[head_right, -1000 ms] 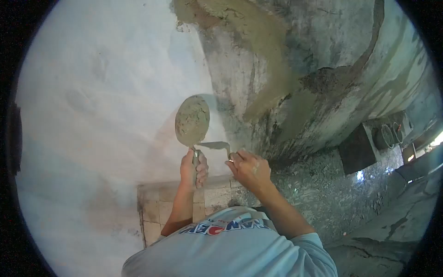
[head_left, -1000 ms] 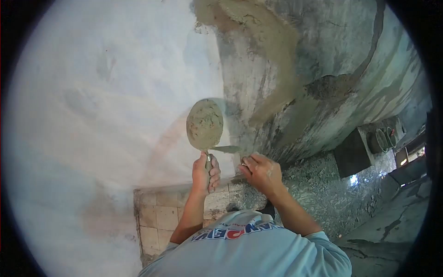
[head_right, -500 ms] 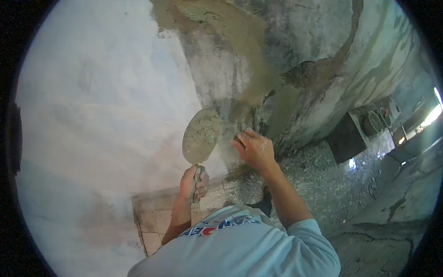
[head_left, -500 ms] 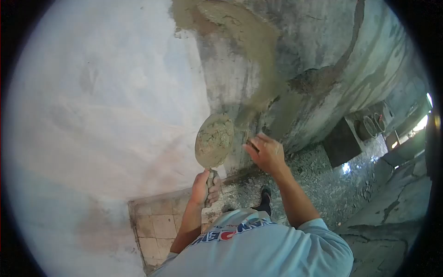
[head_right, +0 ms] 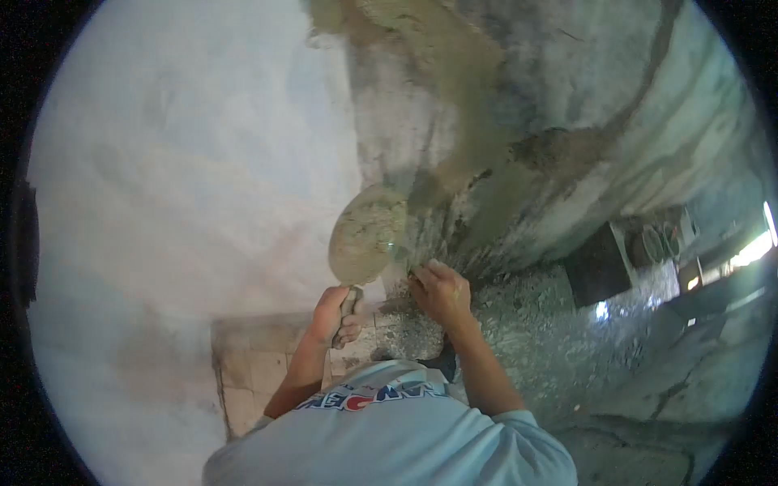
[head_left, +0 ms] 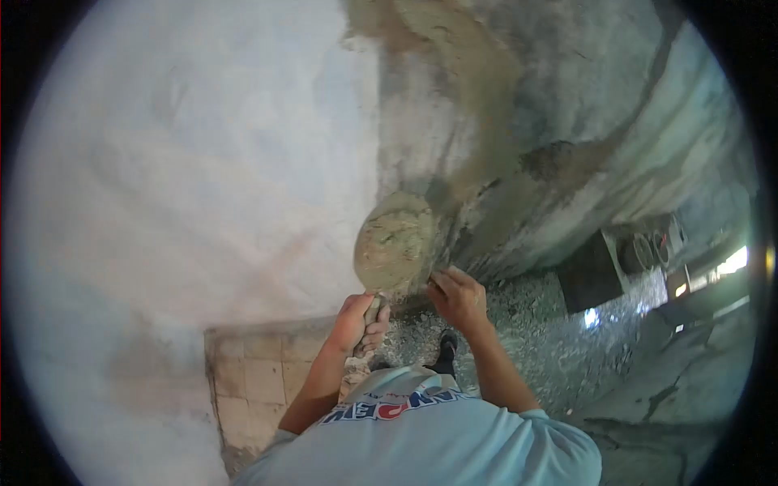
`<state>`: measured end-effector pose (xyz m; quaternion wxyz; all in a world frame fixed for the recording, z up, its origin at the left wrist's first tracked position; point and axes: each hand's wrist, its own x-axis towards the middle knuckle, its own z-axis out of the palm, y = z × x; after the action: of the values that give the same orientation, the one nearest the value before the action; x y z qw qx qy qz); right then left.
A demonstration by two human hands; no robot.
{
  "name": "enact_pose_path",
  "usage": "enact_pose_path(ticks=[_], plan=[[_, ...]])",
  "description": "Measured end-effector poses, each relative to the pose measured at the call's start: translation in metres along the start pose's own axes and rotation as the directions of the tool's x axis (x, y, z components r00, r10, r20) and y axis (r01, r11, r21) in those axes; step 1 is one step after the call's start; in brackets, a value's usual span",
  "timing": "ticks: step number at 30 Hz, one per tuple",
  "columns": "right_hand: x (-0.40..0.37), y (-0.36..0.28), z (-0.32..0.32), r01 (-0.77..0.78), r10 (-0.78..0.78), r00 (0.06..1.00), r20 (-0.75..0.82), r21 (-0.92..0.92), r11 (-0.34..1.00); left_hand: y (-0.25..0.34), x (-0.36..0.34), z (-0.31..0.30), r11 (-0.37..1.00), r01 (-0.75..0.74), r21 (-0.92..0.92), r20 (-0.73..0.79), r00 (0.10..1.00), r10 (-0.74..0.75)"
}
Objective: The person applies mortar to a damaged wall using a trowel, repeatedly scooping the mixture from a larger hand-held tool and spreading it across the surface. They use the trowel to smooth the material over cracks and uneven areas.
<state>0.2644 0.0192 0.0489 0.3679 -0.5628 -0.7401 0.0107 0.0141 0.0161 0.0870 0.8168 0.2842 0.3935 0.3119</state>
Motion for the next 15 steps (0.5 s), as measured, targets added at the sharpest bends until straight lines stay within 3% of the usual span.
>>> enact_pose_path(ticks=[7, 15], plan=[[0.022, -0.013, -0.008, 0.198, -0.202, 0.979, 0.006, 0.174, 0.965, -0.013, 0.010, -0.008, 0.992, 0.105, -0.069, 0.092, 0.991, -0.098], [0.046, 0.024, 0.012, 0.063, -0.066, 0.998, 0.009, 0.166, 0.984, -0.014, 0.007, -0.014, 0.999, 0.051, 0.001, 0.135, 0.990, -0.051]])
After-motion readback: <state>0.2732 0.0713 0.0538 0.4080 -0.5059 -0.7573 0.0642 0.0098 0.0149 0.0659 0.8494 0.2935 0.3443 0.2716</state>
